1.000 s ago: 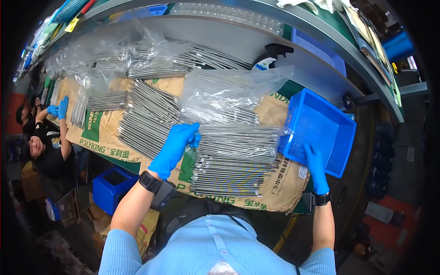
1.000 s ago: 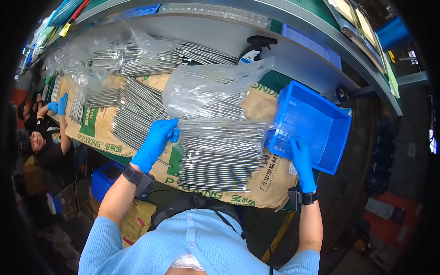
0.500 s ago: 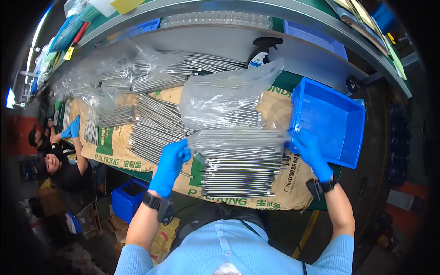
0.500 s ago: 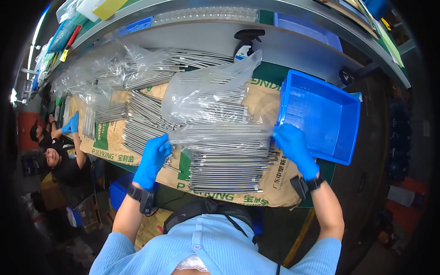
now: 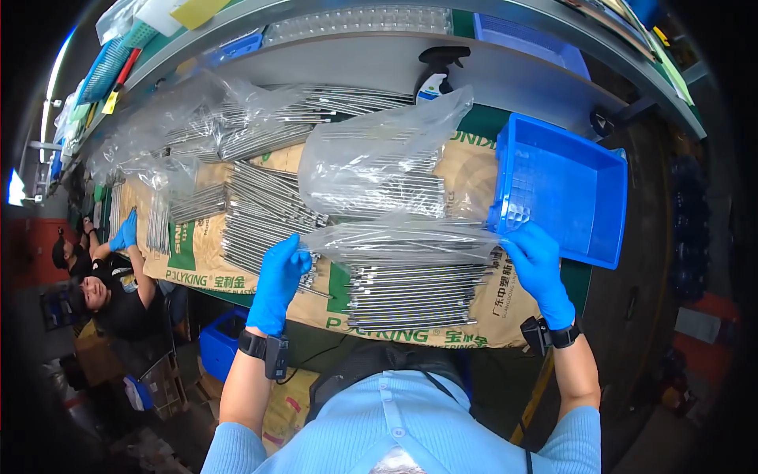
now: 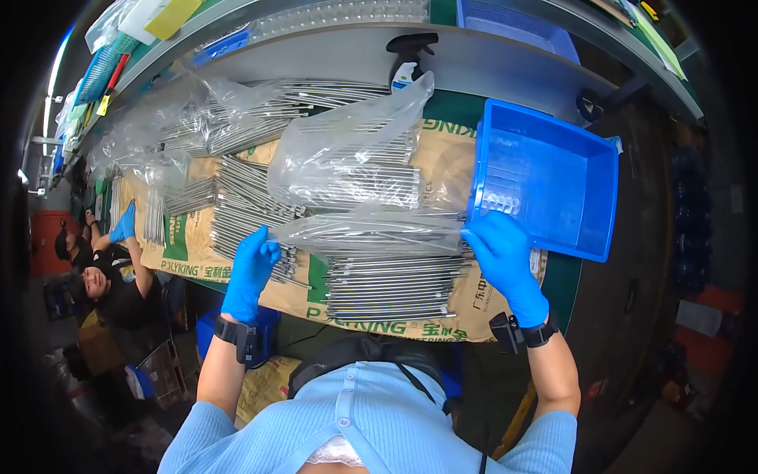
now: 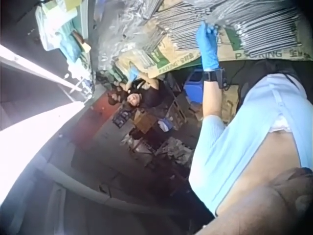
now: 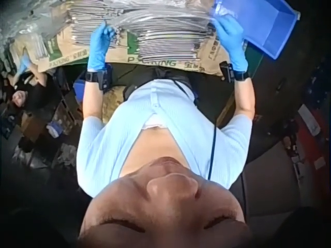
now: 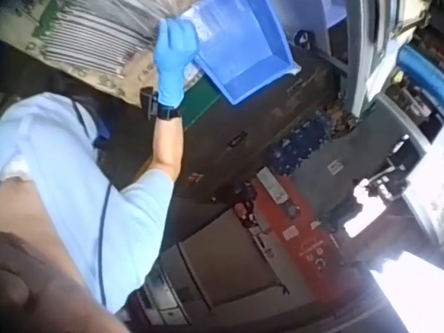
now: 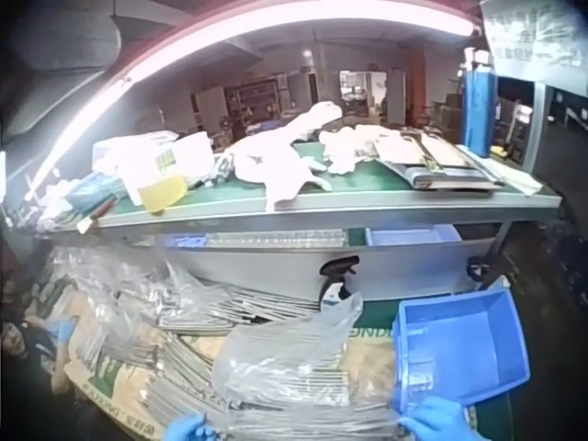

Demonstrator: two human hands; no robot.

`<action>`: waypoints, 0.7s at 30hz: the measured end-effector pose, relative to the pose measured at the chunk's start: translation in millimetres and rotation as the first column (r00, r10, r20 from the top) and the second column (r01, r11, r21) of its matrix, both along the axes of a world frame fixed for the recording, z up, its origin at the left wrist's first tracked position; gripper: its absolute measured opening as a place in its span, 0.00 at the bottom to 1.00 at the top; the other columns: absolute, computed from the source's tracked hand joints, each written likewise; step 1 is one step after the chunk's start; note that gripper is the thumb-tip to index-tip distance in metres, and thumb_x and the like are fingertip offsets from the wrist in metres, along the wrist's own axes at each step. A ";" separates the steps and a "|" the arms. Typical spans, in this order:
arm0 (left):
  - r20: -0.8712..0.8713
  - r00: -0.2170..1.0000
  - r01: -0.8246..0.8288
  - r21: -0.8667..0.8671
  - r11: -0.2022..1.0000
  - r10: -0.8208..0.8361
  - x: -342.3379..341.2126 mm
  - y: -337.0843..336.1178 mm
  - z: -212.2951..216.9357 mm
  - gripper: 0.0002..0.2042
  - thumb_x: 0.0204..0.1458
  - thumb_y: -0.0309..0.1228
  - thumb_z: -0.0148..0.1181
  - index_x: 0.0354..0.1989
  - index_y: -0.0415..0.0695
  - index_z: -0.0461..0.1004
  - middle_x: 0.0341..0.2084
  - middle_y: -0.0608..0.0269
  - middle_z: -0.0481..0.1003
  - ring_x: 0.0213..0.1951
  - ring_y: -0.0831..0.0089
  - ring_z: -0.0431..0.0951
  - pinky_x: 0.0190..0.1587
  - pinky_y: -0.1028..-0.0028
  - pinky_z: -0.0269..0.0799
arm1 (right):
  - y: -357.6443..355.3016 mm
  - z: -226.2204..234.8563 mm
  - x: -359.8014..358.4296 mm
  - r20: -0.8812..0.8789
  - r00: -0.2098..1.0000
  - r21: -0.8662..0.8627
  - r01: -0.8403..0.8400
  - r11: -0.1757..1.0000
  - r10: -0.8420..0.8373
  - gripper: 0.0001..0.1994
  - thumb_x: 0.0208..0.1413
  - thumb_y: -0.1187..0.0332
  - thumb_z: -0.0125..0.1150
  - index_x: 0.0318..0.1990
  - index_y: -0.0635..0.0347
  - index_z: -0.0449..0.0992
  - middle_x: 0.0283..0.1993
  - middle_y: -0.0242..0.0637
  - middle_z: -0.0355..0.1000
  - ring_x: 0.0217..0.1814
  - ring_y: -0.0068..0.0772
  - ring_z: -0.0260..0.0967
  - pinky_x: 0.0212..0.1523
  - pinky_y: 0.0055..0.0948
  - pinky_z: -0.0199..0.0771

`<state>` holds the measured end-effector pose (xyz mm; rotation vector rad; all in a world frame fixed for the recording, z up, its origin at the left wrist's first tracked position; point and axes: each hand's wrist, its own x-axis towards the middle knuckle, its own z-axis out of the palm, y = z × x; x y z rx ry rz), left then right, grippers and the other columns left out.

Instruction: The person moves a blue bin, empties a plastic bag of metal rods onto the table, and gathers the rods into a bundle. They then align the bundle by hand and place it into the blue bin.

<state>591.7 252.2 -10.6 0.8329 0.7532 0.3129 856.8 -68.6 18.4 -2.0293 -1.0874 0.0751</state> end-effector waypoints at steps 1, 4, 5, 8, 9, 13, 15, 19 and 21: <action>0.066 0.996 0.064 0.045 0.997 -0.067 -7.3 0.2 -2.1 0.02 0.51 0.28 0.55 0.30 0.45 0.71 0.27 0.68 0.72 0.31 0.79 0.72 0.35 0.78 0.67 | -1.5 -3.0 -0.3 -0.030 0.999 0.000 0.028 1.000 -0.028 0.04 0.47 0.74 0.59 0.23 0.63 0.73 0.21 0.40 0.64 0.23 0.36 0.63 0.24 0.31 0.60; -0.150 0.985 0.124 0.253 0.960 -0.088 -15.1 -9.9 -9.3 0.10 0.51 0.28 0.55 0.42 0.42 0.69 0.36 0.66 0.71 0.39 0.77 0.71 0.42 0.77 0.66 | 6.4 -6.3 -0.6 -0.014 0.998 0.001 0.063 0.998 -0.063 0.05 0.47 0.74 0.59 0.22 0.64 0.72 0.20 0.40 0.63 0.22 0.35 0.62 0.24 0.30 0.60; -0.258 0.963 0.171 0.343 0.924 -0.082 -16.0 -12.4 -12.3 0.14 0.51 0.27 0.54 0.47 0.41 0.67 0.40 0.65 0.71 0.42 0.77 0.70 0.45 0.76 0.66 | 10.0 -7.0 -0.8 0.024 0.997 0.001 0.076 0.997 -0.076 0.06 0.47 0.74 0.59 0.22 0.64 0.72 0.20 0.40 0.63 0.22 0.34 0.62 0.23 0.30 0.60; -0.218 0.970 0.185 0.382 0.905 -0.106 -16.3 -21.3 -15.2 0.22 0.51 0.28 0.55 0.55 0.42 0.60 0.46 0.63 0.68 0.48 0.74 0.67 0.50 0.75 0.63 | 3.0 -17.7 5.2 0.039 0.994 -0.056 0.105 0.993 -0.103 0.05 0.47 0.74 0.60 0.23 0.64 0.73 0.20 0.40 0.63 0.22 0.35 0.63 0.23 0.30 0.60; -0.191 0.975 0.185 0.411 0.893 -0.114 -10.3 -21.6 -17.4 0.26 0.51 0.28 0.56 0.59 0.42 0.56 0.49 0.61 0.66 0.51 0.73 0.66 0.53 0.75 0.62 | 4.4 -21.1 16.4 0.027 0.993 -0.093 0.113 0.989 -0.111 0.04 0.46 0.74 0.60 0.24 0.64 0.73 0.21 0.40 0.64 0.23 0.36 0.64 0.24 0.31 0.61; -0.185 0.972 0.212 0.412 0.886 -0.146 9.9 -27.9 -22.9 0.29 0.50 0.28 0.56 0.62 0.43 0.53 0.51 0.60 0.65 0.52 0.72 0.65 0.54 0.74 0.61 | 12.2 -12.2 10.6 -0.028 0.997 -0.067 0.070 0.995 -0.072 0.04 0.47 0.72 0.60 0.28 0.63 0.75 0.24 0.40 0.67 0.24 0.36 0.66 0.26 0.30 0.64; -0.209 0.966 0.225 0.384 0.896 -0.153 13.5 -28.8 -20.4 0.29 0.50 0.28 0.56 0.62 0.43 0.53 0.51 0.60 0.65 0.53 0.72 0.65 0.55 0.74 0.61 | 8.7 -10.3 3.4 -0.053 0.997 -0.040 0.050 0.998 -0.052 0.04 0.48 0.72 0.59 0.30 0.63 0.75 0.25 0.40 0.68 0.25 0.35 0.66 0.27 0.29 0.65; -0.249 0.952 0.257 0.329 0.909 -0.179 25.1 -28.5 -21.2 0.29 0.50 0.28 0.57 0.61 0.43 0.54 0.52 0.59 0.65 0.53 0.72 0.64 0.55 0.73 0.60 | -3.3 -22.5 -4.2 -0.452 0.865 -0.081 0.202 0.976 -0.217 0.13 0.50 0.69 0.60 0.42 0.64 0.73 0.31 0.41 0.71 0.31 0.32 0.69 0.33 0.28 0.69; -0.259 0.943 0.285 0.302 0.910 -0.209 26.0 -28.0 -25.7 0.28 0.50 0.28 0.57 0.60 0.43 0.56 0.52 0.59 0.65 0.53 0.71 0.64 0.55 0.74 0.60 | -9.8 -28.7 -18.6 -0.461 0.853 -0.126 0.210 0.970 -0.245 0.19 0.50 0.67 0.60 0.49 0.65 0.68 0.35 0.41 0.71 0.38 0.32 0.69 0.38 0.28 0.69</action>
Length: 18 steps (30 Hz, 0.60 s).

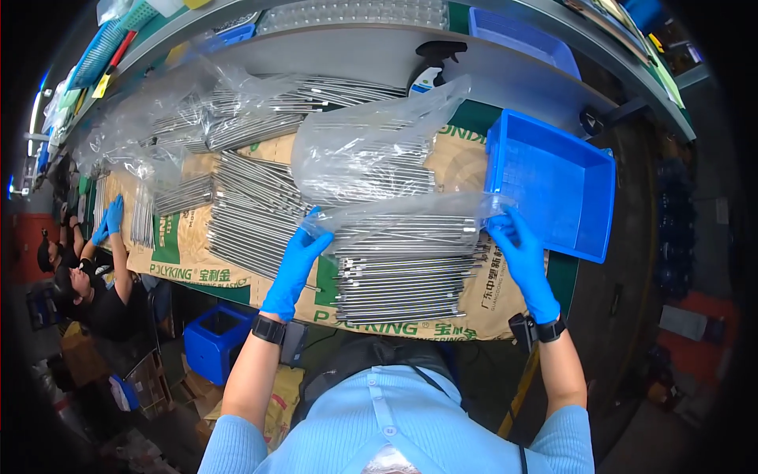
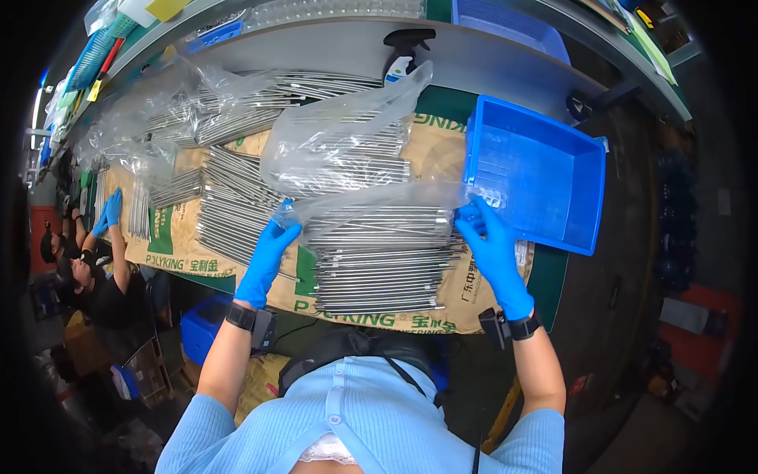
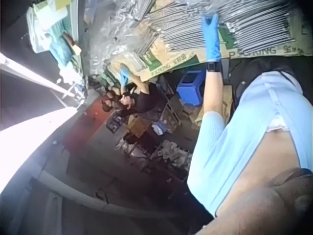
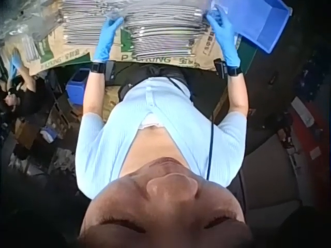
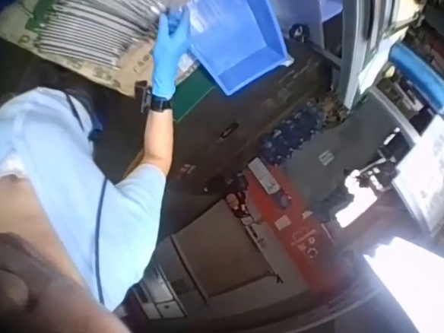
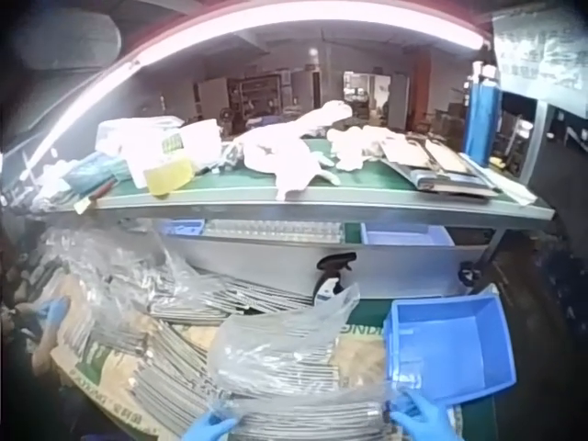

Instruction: The person moves a blue bin, empties a plastic bag of metal rods onto the table, and gathers the rods into a bundle. They then align the bundle by hand and place it into the blue bin.

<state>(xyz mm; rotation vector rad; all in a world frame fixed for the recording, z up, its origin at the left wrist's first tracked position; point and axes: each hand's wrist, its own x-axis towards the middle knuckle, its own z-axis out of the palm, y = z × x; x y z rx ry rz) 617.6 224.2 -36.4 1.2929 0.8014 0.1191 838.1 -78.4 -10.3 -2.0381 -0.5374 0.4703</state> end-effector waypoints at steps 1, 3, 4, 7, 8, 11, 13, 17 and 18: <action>0.000 1.000 0.003 -0.001 1.000 -0.003 0.9 -0.2 -1.2 0.28 0.50 0.28 0.57 0.60 0.43 0.56 0.52 0.59 0.65 0.53 0.71 0.64 0.55 0.74 0.60 | -2.2 -3.6 -2.3 -0.009 1.000 -0.018 0.006 1.000 -0.006 0.22 0.50 0.66 0.60 0.52 0.66 0.66 0.38 0.41 0.71 0.41 0.32 0.69 0.40 0.28 0.69; -0.035 0.999 0.010 0.002 1.000 -0.010 1.9 0.4 -2.9 0.25 0.51 0.28 0.57 0.59 0.42 0.59 0.52 0.59 0.65 0.53 0.71 0.65 0.55 0.74 0.60 | -5.8 -16.3 -0.4 0.067 0.998 -0.042 0.017 0.999 -0.015 0.23 0.50 0.66 0.61 0.53 0.66 0.65 0.38 0.41 0.71 0.42 0.32 0.68 0.41 0.28 0.69; -0.054 0.998 0.012 0.006 1.000 -0.012 2.4 0.8 -3.8 0.24 0.51 0.28 0.57 0.58 0.42 0.60 0.52 0.59 0.65 0.52 0.71 0.65 0.55 0.74 0.59 | -7.1 -22.6 0.9 0.144 0.989 -0.064 0.028 0.998 -0.019 0.25 0.50 0.66 0.61 0.54 0.67 0.64 0.39 0.41 0.70 0.43 0.32 0.68 0.42 0.28 0.68; 0.033 0.998 0.033 0.300 0.953 -0.045 -2.2 5.1 -29.5 0.19 0.53 0.31 0.54 0.53 0.41 0.65 0.48 0.63 0.68 0.50 0.73 0.66 0.54 0.75 0.59 | 15.1 -20.9 7.7 0.224 0.974 0.008 0.038 0.999 -0.039 0.24 0.50 0.66 0.61 0.53 0.67 0.64 0.40 0.41 0.70 0.45 0.30 0.66 0.44 0.28 0.67; 0.072 0.994 0.043 0.440 0.897 -0.083 -0.1 8.3 -26.1 0.17 0.54 0.32 0.52 0.51 0.40 0.67 0.47 0.64 0.69 0.49 0.74 0.67 0.54 0.76 0.59 | 29.9 -17.0 10.1 0.237 0.969 0.089 0.051 0.995 -0.071 0.22 0.50 0.66 0.60 0.51 0.67 0.66 0.41 0.40 0.70 0.46 0.27 0.65 0.45 0.27 0.66; 0.112 0.994 -0.043 0.321 0.946 0.007 18.3 5.9 -13.2 0.15 0.56 0.34 0.49 0.48 0.40 0.68 0.43 0.63 0.70 0.46 0.75 0.68 0.52 0.75 0.61 | 50.7 -33.0 4.2 0.090 0.990 0.219 0.088 0.972 -0.110 0.17 0.52 0.65 0.58 0.47 0.66 0.69 0.39 0.38 0.70 0.44 0.25 0.64 0.44 0.26 0.65; 0.138 0.989 -0.087 0.249 0.965 0.054 34.2 -7.4 -7.3 0.14 0.57 0.35 0.47 0.46 0.39 0.69 0.42 0.63 0.71 0.44 0.75 0.69 0.51 0.75 0.61 | 54.4 -51.2 2.5 -0.204 0.975 0.265 0.139 0.954 -0.086 0.13 0.55 0.64 0.55 0.41 0.66 0.71 0.35 0.36 0.69 0.39 0.24 0.64 0.40 0.25 0.65; 0.134 0.913 -0.340 -0.266 0.902 0.384 31.6 -32.8 -0.6 0.14 0.59 0.37 0.43 0.42 0.40 0.71 0.35 0.64 0.71 0.38 0.77 0.69 0.45 0.76 0.63 | 30.8 -36.8 -39.9 -0.298 0.950 0.163 0.152 0.975 -0.098 0.14 0.58 0.63 0.51 0.27 0.65 0.70 0.25 0.31 0.66 0.29 0.19 0.59 0.32 0.25 0.61; -0.004 0.973 -0.227 -0.175 0.958 0.230 8.7 -29.6 -1.6 0.14 0.59 0.38 0.43 0.41 0.41 0.70 0.34 0.65 0.70 0.36 0.78 0.68 0.44 0.77 0.63 | 25.4 -17.4 -54.5 -0.327 0.943 0.078 0.099 0.992 -0.068 0.15 0.58 0.63 0.50 0.25 0.65 0.70 0.23 0.29 0.65 0.27 0.19 0.57 0.30 0.25 0.59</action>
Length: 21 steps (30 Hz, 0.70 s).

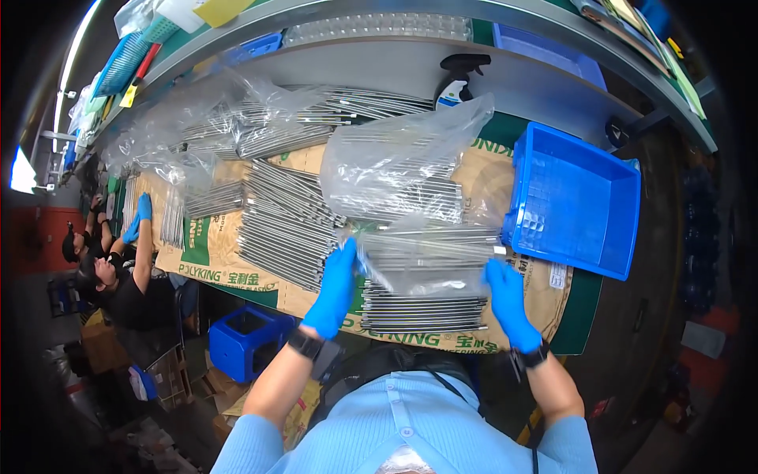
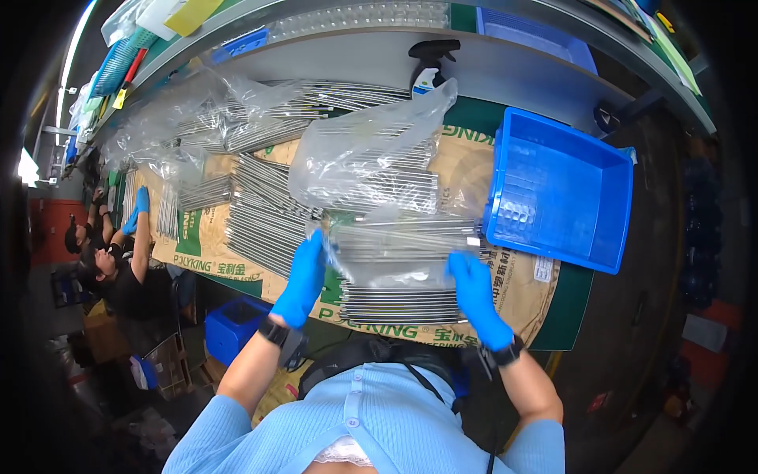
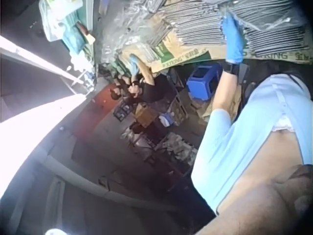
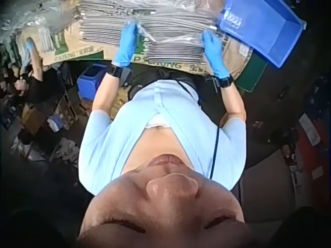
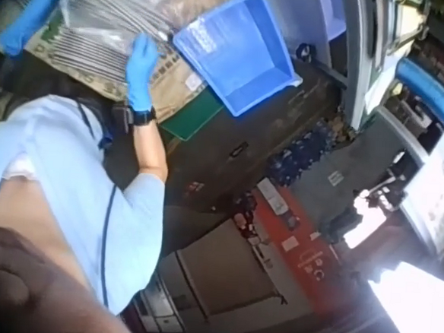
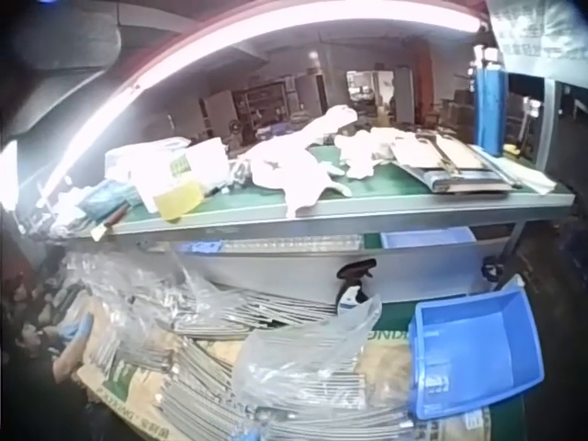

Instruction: The person moves a blue bin, empties a plastic bag of metal rods onto the table, and gathers the rods into a bundle. They then align the bundle by hand and place it into the blue bin.

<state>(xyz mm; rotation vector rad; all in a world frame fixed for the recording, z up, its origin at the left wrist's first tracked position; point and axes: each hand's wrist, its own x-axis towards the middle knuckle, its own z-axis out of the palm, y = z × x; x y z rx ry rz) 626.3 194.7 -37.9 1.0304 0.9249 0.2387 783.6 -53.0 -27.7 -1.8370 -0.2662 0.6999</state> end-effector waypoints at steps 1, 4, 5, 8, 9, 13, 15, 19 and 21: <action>-0.163 0.974 0.164 0.033 0.986 -0.157 -18.6 -0.6 -2.4 0.14 0.59 0.38 0.42 0.40 0.41 0.70 0.33 0.67 0.70 0.35 0.79 0.67 0.43 0.77 0.63 | -5.8 -1.0 -12.5 -0.072 0.997 0.014 -0.020 1.000 0.021 0.15 0.58 0.63 0.49 0.25 0.64 0.69 0.23 0.29 0.65 0.27 0.18 0.57 0.30 0.24 0.59; -0.168 0.966 0.196 -0.027 0.980 -0.198 -35.7 -21.7 2.3 0.14 0.59 0.38 0.43 0.40 0.42 0.70 0.34 0.69 0.70 0.36 0.80 0.67 0.42 0.77 0.62 | -26.0 1.5 -23.4 -0.194 0.981 0.038 0.030 0.999 -0.022 0.15 0.59 0.62 0.48 0.24 0.63 0.69 0.23 0.28 0.64 0.27 0.18 0.57 0.30 0.23 0.59; -0.170 0.965 0.196 -0.026 0.980 -0.198 -32.1 -21.5 -0.1 0.14 0.59 0.38 0.43 0.40 0.42 0.70 0.34 0.69 0.70 0.36 0.80 0.67 0.42 0.77 0.62 | -27.5 1.4 -22.5 -0.243 0.968 0.032 0.075 0.997 -0.065 0.15 0.59 0.62 0.48 0.24 0.63 0.69 0.23 0.28 0.64 0.27 0.18 0.57 0.30 0.22 0.59; -0.155 0.986 0.046 -0.122 0.992 -0.065 -23.0 -23.4 -3.4 0.13 0.59 0.38 0.44 0.41 0.42 0.69 0.33 0.69 0.69 0.37 0.80 0.67 0.42 0.77 0.63 | -18.6 10.0 -6.0 -0.279 0.957 0.040 0.097 0.995 -0.082 0.16 0.60 0.62 0.47 0.24 0.62 0.69 0.23 0.28 0.64 0.27 0.17 0.57 0.30 0.22 0.59; -0.163 0.985 0.039 -0.122 0.992 -0.059 -21.1 -20.4 0.8 0.13 0.59 0.38 0.44 0.41 0.42 0.69 0.33 0.69 0.69 0.37 0.80 0.67 0.42 0.77 0.63 | -10.6 22.2 3.1 -0.264 0.963 0.056 0.074 0.996 -0.056 0.16 0.60 0.62 0.47 0.24 0.61 0.69 0.23 0.27 0.64 0.26 0.17 0.57 0.30 0.22 0.59; -0.097 0.995 -0.033 -0.129 0.991 0.020 12.9 -4.9 48.1 0.11 0.58 0.37 0.45 0.27 0.46 0.69 0.23 0.72 0.66 0.27 0.83 0.61 0.33 0.79 0.59 | 6.3 52.8 26.1 -0.196 0.980 0.101 0.044 0.994 -0.023 0.16 0.60 0.62 0.46 0.24 0.60 0.69 0.22 0.27 0.64 0.26 0.17 0.57 0.29 0.22 0.59; -0.130 0.986 -0.125 -0.128 0.984 0.108 26.0 -7.4 76.8 0.10 0.57 0.36 0.46 0.29 0.45 0.70 0.24 0.72 0.67 0.28 0.83 0.62 0.35 0.79 0.60 | 12.0 66.6 36.7 -0.172 0.985 0.118 0.028 0.993 -0.007 0.16 0.60 0.62 0.46 0.24 0.60 0.69 0.22 0.27 0.63 0.26 0.17 0.57 0.29 0.22 0.58; 0.036 0.999 -0.028 -0.195 0.980 0.036 26.2 13.5 109.6 0.10 0.57 0.35 0.49 0.41 0.43 0.69 0.34 0.67 0.70 0.38 0.74 0.69 0.46 0.72 0.65 | 13.7 103.0 42.2 -0.076 0.994 0.146 0.092 0.985 -0.082 0.14 0.60 0.64 0.48 0.24 0.60 0.69 0.23 0.27 0.63 0.26 0.18 0.57 0.28 0.20 0.57; 0.069 0.991 -0.096 -0.196 0.976 0.111 32.2 17.9 110.1 0.10 0.57 0.35 0.48 0.41 0.43 0.69 0.34 0.67 0.69 0.37 0.74 0.69 0.46 0.72 0.65 | 26.6 107.7 51.2 -0.117 0.987 0.242 0.137 0.961 -0.111 0.13 0.59 0.64 0.49 0.24 0.60 0.69 0.23 0.28 0.63 0.25 0.19 0.57 0.27 0.20 0.56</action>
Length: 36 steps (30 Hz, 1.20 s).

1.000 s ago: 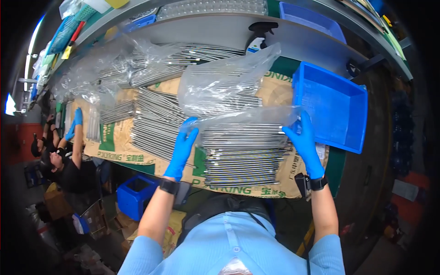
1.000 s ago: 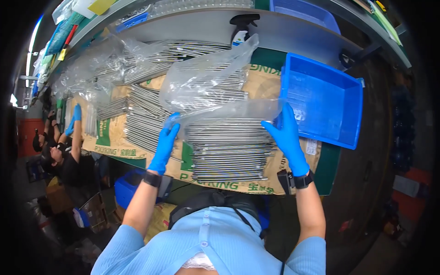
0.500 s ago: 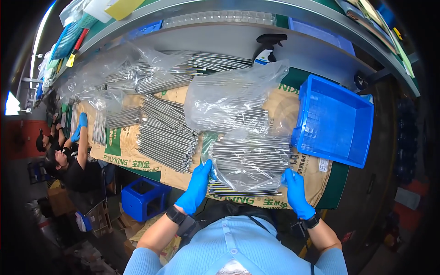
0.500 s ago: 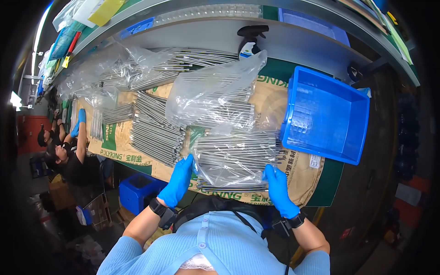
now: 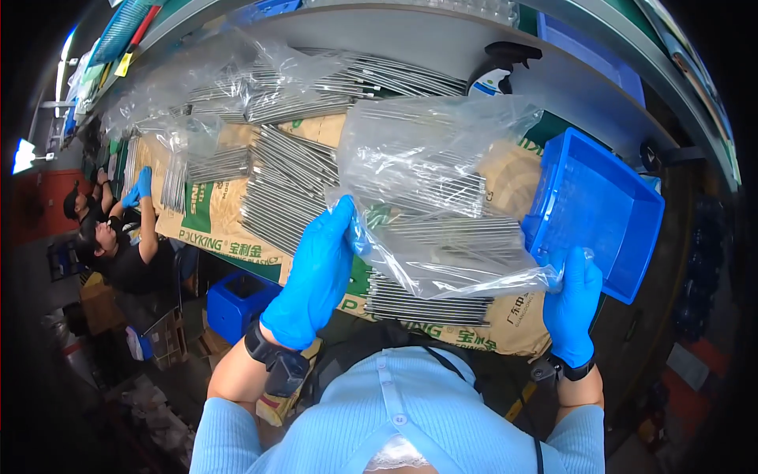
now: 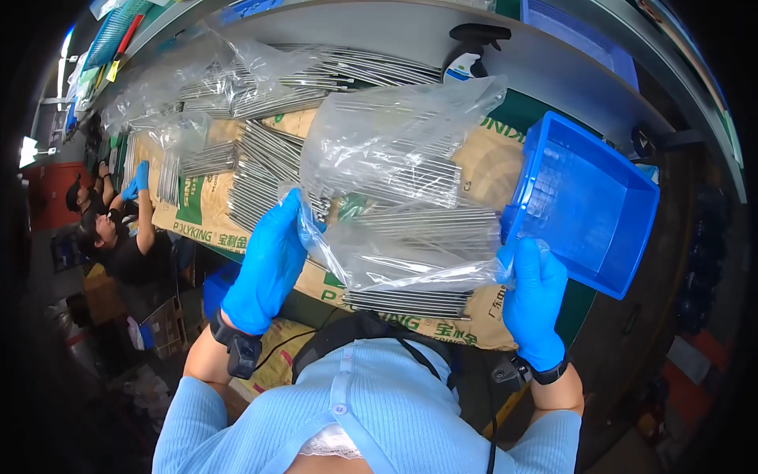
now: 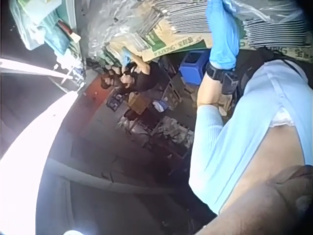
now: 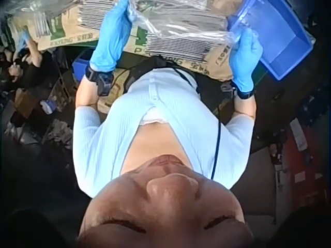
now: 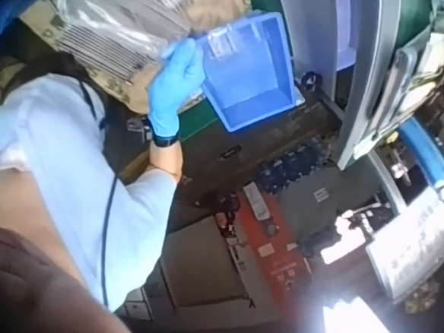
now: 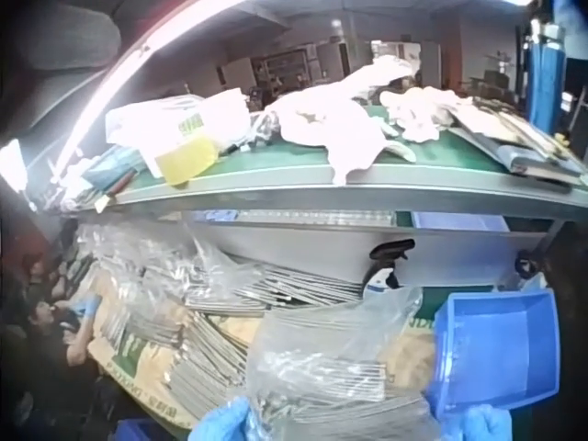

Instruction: The person moves a blue bin, empties a plastic bag of metal rods onto the table, and gathers the rods into a bundle. They then align the bundle by hand and place it into the blue bin.

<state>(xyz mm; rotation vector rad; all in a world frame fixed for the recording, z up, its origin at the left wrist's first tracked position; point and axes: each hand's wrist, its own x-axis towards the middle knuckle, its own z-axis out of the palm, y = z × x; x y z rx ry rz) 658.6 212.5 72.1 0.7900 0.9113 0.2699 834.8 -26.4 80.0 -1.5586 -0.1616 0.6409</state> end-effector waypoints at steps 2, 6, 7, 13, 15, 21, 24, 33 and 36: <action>0.087 0.990 -0.113 0.003 0.994 0.112 5.6 3.6 -3.0 0.10 0.57 0.35 0.48 0.41 0.44 0.68 0.34 0.67 0.69 0.37 0.74 0.69 0.46 0.71 0.65 | -10.9 -14.3 8.2 0.043 0.994 0.080 -0.107 0.991 0.103 0.11 0.58 0.64 0.50 0.28 0.61 0.70 0.27 0.30 0.65 0.29 0.22 0.60 0.31 0.23 0.59; 0.249 0.961 -0.105 -0.081 0.991 0.122 0.7 12.1 -7.6 0.10 0.57 0.35 0.48 0.42 0.44 0.68 0.36 0.65 0.70 0.40 0.74 0.69 0.49 0.71 0.64 | -15.4 -32.7 -0.2 0.247 0.915 0.123 -0.356 0.926 0.319 0.11 0.57 0.64 0.51 0.43 0.62 0.69 0.41 0.38 0.67 0.44 0.33 0.63 0.44 0.31 0.62; 0.249 0.960 -0.113 -0.077 0.991 0.128 -3.4 14.6 -11.0 0.10 0.57 0.35 0.48 0.42 0.44 0.68 0.36 0.65 0.70 0.40 0.74 0.69 0.49 0.71 0.64 | -5.2 -34.3 -4.9 0.344 0.863 0.022 -0.402 0.916 0.370 0.15 0.57 0.64 0.51 0.48 0.62 0.66 0.47 0.41 0.65 0.50 0.38 0.61 0.50 0.34 0.60; 0.308 0.940 -0.117 -0.116 0.986 0.147 -13.8 0.0 -16.7 0.15 0.57 0.36 0.48 0.49 0.39 0.65 0.47 0.59 0.67 0.50 0.70 0.65 0.57 0.71 0.57 | -0.1 -94.8 -44.5 0.321 0.726 -0.332 -0.515 0.790 0.608 0.28 0.56 0.65 0.52 0.62 0.61 0.51 0.62 0.43 0.54 0.66 0.38 0.47 0.64 0.37 0.46; 0.319 0.940 -0.092 -0.115 0.989 0.124 -15.2 -4.5 -20.1 0.16 0.57 0.36 0.48 0.50 0.39 0.64 0.49 0.58 0.66 0.51 0.69 0.65 0.57 0.70 0.57 | 11.9 -119.3 -54.0 0.124 0.875 -0.067 -0.463 0.884 0.468 0.26 0.56 0.62 0.53 0.59 0.62 0.57 0.57 0.41 0.59 0.59 0.33 0.56 0.59 0.30 0.55; -0.322 0.879 0.445 0.820 0.361 -0.351 -55.8 2.3 -136.4 0.19 0.54 0.36 0.53 0.51 0.39 0.64 0.47 0.59 0.68 0.47 0.71 0.68 0.55 0.71 0.60 | 31.0 -131.4 -37.7 0.244 0.830 -0.349 -0.407 0.844 0.501 0.15 0.59 0.66 0.49 0.50 0.63 0.67 0.39 0.35 0.70 0.42 0.29 0.66 0.44 0.29 0.66; -0.334 0.857 0.501 0.719 0.481 -0.393 -22.7 13.3 -136.3 0.19 0.54 0.37 0.52 0.50 0.39 0.66 0.43 0.61 0.71 0.44 0.72 0.69 0.52 0.73 0.61 | 28.1 -137.7 -44.8 0.121 0.932 -0.225 -0.310 0.924 0.342 0.13 0.59 0.64 0.48 0.45 0.63 0.70 0.32 0.32 0.69 0.33 0.25 0.65 0.36 0.25 0.66; -0.135 0.990 0.066 0.177 0.982 -0.042 20.4 -23.1 -104.9 0.14 0.57 0.38 0.47 0.25 0.42 0.69 0.21 0.72 0.66 0.26 0.82 0.61 0.31 0.77 0.59 | 39.5 -81.0 -54.4 -0.009 1.000 -0.243 0.011 0.970 -0.014 0.14 0.58 0.59 0.52 0.42 0.62 0.71 0.33 0.29 0.65 0.34 0.20 0.59 0.36 0.21 0.63; -0.121 0.992 0.060 0.197 0.979 -0.036 36.0 -18.2 -77.5 0.14 0.57 0.38 0.46 0.23 0.43 0.67 0.20 0.72 0.64 0.25 0.82 0.60 0.30 0.78 0.59 | 38.9 -68.2 -46.9 -0.041 0.998 -0.253 0.036 0.967 -0.048 0.14 0.58 0.59 0.52 0.41 0.62 0.71 0.33 0.29 0.64 0.34 0.19 0.58 0.36 0.21 0.63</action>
